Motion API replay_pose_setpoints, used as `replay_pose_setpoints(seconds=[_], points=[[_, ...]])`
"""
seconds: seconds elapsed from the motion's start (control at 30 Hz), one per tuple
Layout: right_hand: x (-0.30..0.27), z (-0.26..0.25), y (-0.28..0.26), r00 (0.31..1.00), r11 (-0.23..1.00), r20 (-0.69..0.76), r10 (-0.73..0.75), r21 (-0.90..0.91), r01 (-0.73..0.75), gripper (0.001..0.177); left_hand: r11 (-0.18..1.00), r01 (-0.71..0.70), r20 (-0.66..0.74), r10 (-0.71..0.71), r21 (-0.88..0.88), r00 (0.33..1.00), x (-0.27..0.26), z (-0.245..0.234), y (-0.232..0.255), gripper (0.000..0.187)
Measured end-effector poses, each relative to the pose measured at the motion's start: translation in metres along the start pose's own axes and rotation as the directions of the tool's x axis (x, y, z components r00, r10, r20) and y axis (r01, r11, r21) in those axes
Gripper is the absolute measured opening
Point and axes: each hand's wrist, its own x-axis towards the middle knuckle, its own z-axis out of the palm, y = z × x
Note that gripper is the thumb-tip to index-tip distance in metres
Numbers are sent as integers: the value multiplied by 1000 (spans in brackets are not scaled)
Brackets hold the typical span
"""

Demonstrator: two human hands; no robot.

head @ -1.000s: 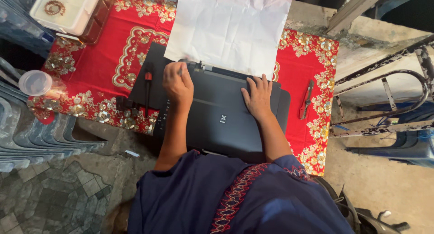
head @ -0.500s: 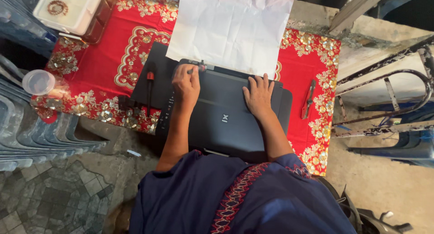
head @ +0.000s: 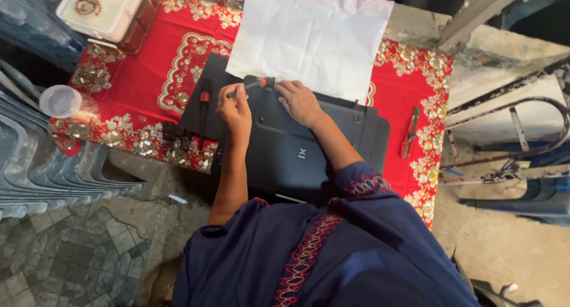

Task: The person uses a screwdriver to remove screws from the top and side panels of a Canon printer. They open the top cover, remove the paper tray, and continue unscrewing components while the printer remains on a red floral tablecloth.

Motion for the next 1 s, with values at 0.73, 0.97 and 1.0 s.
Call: replay_pose_setpoints(seconds=[0.73,0.97,1.0], points=[[-39,-8,42,958,964,-119,262,-22,-267,13,999,-16,-22,15,-30,1000,7,-2,-8,15],[-69,-47,63,904,897,-24,426,145,-418,12,998,-39,28,41,-56,999,13,5,1,15],[-74,-51,65,899,878,5,437,214,-428,11,998,-23,32,25,-66,999,12,5,1,15]])
